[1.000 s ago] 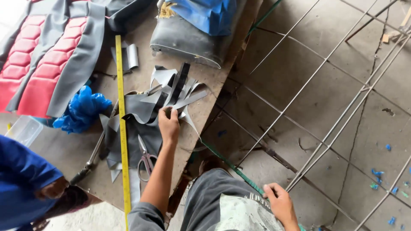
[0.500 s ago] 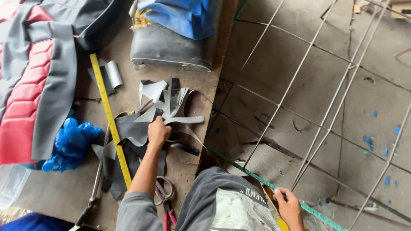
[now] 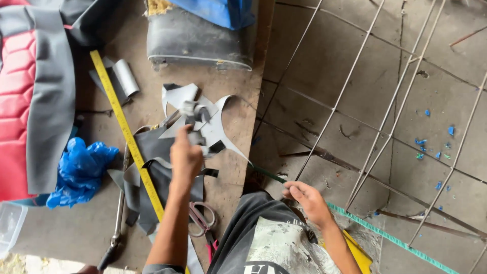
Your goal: Measuring and cutting fabric and leather pieces at a workbench for upholstery work.
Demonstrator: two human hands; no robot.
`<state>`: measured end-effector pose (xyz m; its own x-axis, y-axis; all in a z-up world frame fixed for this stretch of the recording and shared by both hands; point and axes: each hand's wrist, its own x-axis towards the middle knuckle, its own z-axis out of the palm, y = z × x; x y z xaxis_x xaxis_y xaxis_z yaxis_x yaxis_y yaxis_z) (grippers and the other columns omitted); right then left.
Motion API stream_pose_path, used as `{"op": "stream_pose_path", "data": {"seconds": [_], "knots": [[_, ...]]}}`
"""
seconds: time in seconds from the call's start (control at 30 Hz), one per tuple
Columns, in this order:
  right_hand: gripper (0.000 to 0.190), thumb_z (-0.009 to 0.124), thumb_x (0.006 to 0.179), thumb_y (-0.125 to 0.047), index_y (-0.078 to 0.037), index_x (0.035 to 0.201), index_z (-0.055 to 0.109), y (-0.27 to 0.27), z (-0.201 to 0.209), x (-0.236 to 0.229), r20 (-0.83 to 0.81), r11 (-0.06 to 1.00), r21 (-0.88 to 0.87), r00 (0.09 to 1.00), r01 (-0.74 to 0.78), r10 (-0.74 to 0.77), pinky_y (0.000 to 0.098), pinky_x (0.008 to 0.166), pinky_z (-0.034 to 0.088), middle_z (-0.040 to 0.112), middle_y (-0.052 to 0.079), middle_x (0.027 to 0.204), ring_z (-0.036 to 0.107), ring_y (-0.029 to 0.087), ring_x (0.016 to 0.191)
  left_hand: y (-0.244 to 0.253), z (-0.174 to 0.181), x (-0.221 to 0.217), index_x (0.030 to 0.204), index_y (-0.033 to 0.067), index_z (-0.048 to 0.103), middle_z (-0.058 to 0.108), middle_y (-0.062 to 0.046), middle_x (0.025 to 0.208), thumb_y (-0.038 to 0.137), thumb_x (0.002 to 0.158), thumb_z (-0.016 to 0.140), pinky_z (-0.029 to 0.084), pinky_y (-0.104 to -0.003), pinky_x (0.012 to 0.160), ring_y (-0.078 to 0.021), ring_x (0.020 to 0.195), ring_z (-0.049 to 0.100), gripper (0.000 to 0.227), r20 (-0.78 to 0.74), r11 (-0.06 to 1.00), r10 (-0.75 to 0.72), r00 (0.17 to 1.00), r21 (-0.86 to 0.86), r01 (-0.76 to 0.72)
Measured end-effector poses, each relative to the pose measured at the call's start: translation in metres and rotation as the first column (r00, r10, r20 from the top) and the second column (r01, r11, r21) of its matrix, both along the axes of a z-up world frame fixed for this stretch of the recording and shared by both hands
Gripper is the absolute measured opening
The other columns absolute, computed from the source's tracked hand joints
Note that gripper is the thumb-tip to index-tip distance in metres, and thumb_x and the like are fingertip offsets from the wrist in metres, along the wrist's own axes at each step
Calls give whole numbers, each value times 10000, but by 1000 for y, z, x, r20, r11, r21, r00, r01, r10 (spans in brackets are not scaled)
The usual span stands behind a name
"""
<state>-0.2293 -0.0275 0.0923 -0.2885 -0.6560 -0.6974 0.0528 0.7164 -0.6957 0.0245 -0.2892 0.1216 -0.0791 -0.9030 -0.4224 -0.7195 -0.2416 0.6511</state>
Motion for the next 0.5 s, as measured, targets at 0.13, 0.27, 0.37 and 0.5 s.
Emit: {"op": "stream_pose_path", "data": {"seconds": [0.13,0.27,0.37,0.5], "knots": [[867,652,876,-642,-31,1484,571,-32,7,37,488,968,-217,873,126,-4,472,1144,436,714,161,1350,638,262,1265,67,11,-46,1486,253,458,714,-222,1257,124,876,666,545,-597,1043,-458,1212,681,657,43,878,-464,885,155,453],[757,546,995,-508,39,1519,527,-40,-18,54,580,924,-163,791,346,-194,593,1208,365,631,259,1447,584,376,1357,161,-20,-69,1421,241,468,771,-148,990,232,877,643,621,-542,821,-420,906,772,571,-2,743,-666,746,80,664],[420,649,1001,-244,-52,1375,660,-32,-53,44,637,821,64,610,568,-471,491,938,605,768,91,1043,745,253,927,194,-44,-66,1379,120,439,657,-151,875,202,840,610,608,-512,592,-427,633,730,571,45,635,-746,664,-250,731],[249,660,1031,-263,-99,1219,651,-28,-59,37,673,769,73,537,636,-508,423,883,575,573,-24,812,633,177,812,171,5,-56,1548,28,331,553,-331,1257,352,855,734,521,-657,876,-572,1136,567,865,-361,658,-728,583,-126,743]]}}
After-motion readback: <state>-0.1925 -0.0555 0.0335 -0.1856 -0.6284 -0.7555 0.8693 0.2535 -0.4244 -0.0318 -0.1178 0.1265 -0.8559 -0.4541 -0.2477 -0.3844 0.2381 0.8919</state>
